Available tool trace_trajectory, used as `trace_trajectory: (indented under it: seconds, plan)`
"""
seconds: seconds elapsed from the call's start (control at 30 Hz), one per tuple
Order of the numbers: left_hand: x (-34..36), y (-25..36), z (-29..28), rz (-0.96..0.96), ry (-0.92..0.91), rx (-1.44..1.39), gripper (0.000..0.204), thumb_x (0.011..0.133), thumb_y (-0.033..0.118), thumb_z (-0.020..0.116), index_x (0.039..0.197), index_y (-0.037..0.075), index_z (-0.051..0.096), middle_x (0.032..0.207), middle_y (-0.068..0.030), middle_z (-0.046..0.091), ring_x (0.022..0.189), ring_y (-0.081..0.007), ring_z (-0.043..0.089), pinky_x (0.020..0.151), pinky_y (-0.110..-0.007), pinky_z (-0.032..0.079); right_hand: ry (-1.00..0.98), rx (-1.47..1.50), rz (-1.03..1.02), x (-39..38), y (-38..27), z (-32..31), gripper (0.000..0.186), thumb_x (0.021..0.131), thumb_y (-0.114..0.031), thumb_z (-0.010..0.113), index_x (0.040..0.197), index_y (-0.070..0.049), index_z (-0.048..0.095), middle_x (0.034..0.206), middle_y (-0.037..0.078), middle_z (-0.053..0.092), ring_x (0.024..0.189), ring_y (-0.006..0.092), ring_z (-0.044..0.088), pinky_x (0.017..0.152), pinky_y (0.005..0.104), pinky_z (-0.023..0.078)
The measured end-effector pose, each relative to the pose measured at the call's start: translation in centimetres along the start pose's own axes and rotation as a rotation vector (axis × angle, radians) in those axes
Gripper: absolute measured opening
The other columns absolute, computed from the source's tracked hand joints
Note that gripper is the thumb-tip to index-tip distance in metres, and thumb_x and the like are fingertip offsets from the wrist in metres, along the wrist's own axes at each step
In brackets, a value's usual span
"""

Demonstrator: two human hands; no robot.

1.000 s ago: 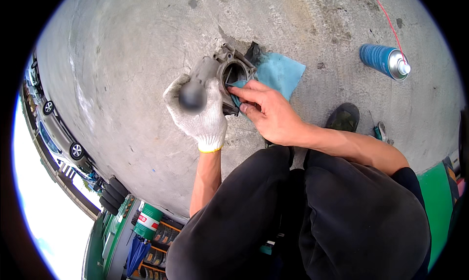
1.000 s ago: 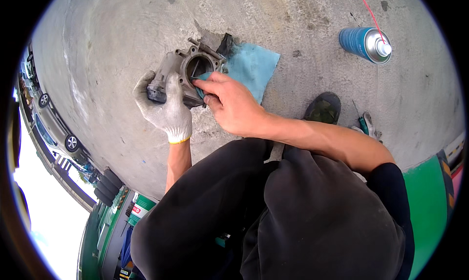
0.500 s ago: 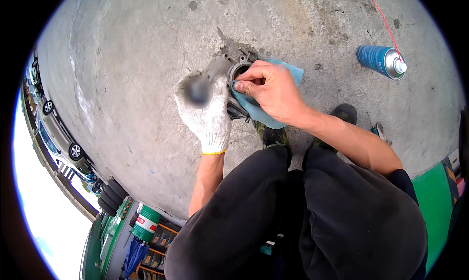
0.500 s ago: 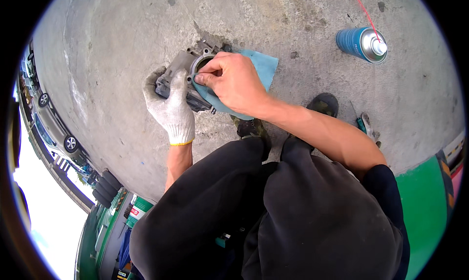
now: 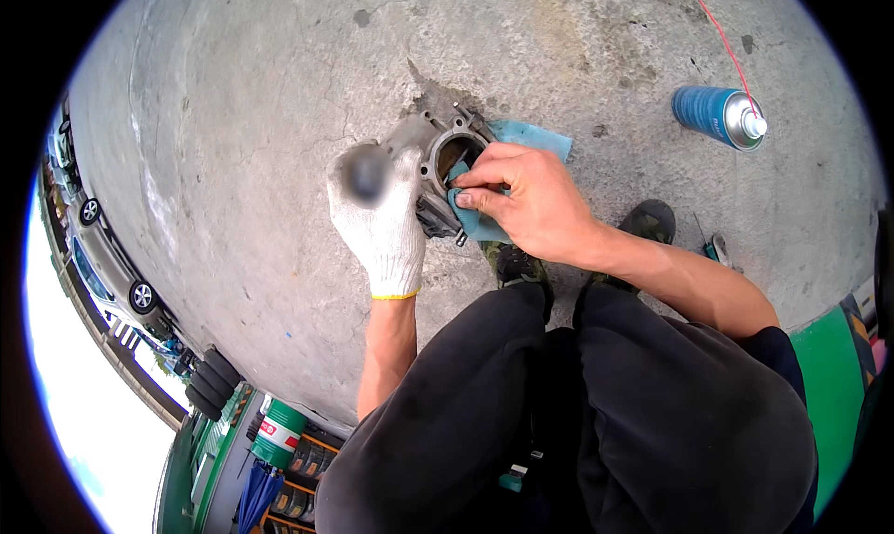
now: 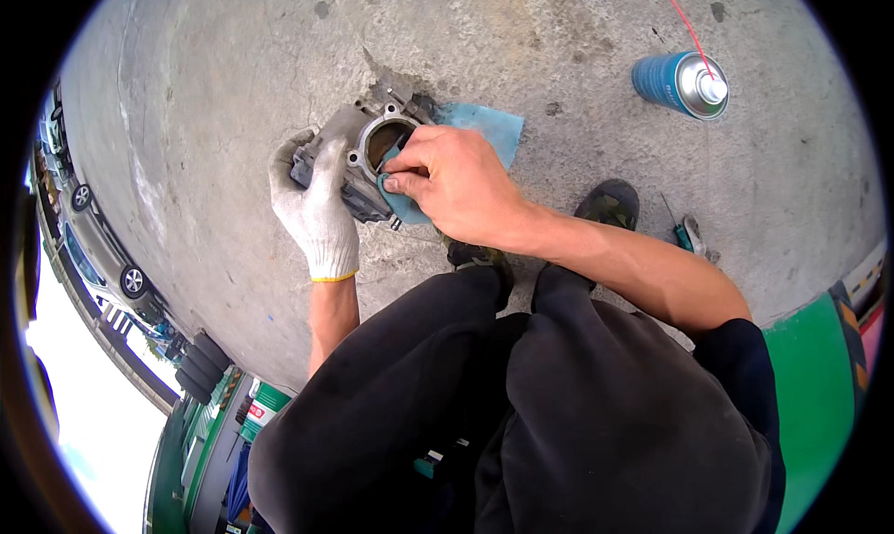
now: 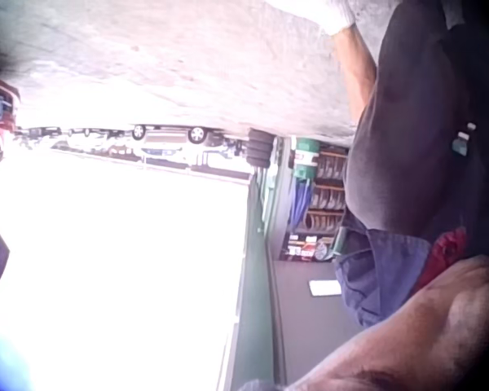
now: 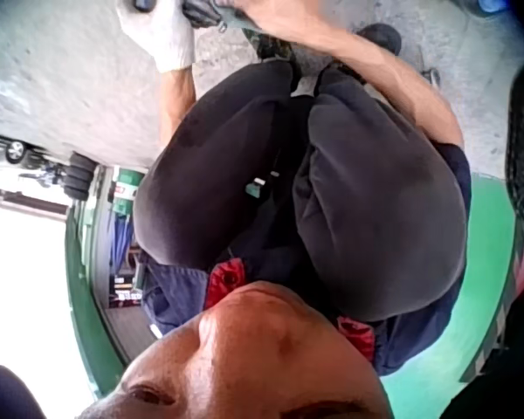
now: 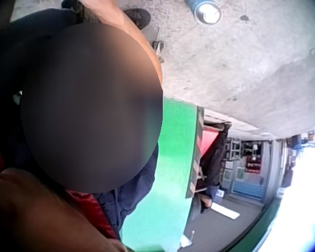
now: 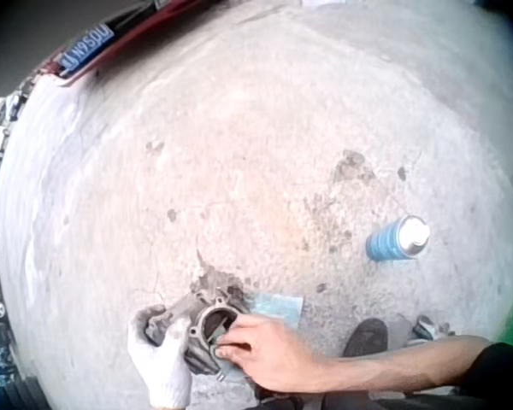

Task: The person cleans a carburetor by repeatedly spraying it with a blue aerosol can and wiping it with a blue cloth. The person rotates the carburetor to access different surfaces and continues the spray-and-wipe cycle throughout the clip.

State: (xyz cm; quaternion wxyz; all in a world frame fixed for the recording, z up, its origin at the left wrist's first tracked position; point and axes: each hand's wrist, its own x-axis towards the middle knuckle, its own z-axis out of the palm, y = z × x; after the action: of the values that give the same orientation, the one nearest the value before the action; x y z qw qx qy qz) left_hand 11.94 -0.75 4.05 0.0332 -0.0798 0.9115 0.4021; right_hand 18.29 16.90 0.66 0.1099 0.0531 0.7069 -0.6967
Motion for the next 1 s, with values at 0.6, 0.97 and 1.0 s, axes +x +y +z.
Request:
trace_trajectory:
  seconds: [0.6, 0.97, 1.0]
  plan:
    - [0.4, 4.0, 0.2, -0.001, -0.128, 0.051, 0.046, 0.077, 0.019, 0.092, 0.109, -0.002, 0.068, 0.096, -0.0095, 0.071, 0.086, -0.0141, 0.067, 0.079, -0.03, 0.057, -0.186, -0.404, -0.161, -1.0, 1.0, -1.9, 0.031, 0.084, -0.002, 0.064, 0.111, 0.001, 0.078, 0.101, 0.011, 0.065, 0.098, 0.0293, 0.063, 0.083, 0.0431, 0.051]
    - [2.8, 4.7, 0.7, 0.041, -0.375, 0.352, 0.055, 0.079, 0.032, 0.088, 0.115, -0.006, 0.07, 0.092, -0.0123, 0.076, 0.084, -0.0145, 0.07, 0.078, -0.031, 0.058, -0.296, -1.097, -0.736, 1.6, 3.7, -5.5, 0.035, 0.09, -0.021, 0.065, 0.122, -0.023, 0.08, 0.102, 0.0, 0.061, 0.102, 0.0178, 0.057, 0.087, 0.0336, 0.043]
    - [3.3, 4.5, 0.7, 0.005, -0.405, 0.348, 0.056, 0.077, 0.034, 0.089, 0.113, -0.005, 0.072, 0.093, -0.0144, 0.076, 0.085, -0.0182, 0.072, 0.079, -0.033, 0.059, -0.279, -1.116, -0.799, 1.7, 3.8, -5.5, 0.036, 0.089, -0.021, 0.066, 0.122, -0.023, 0.08, 0.102, 0.0, 0.061, 0.101, 0.0178, 0.057, 0.086, 0.0337, 0.044]
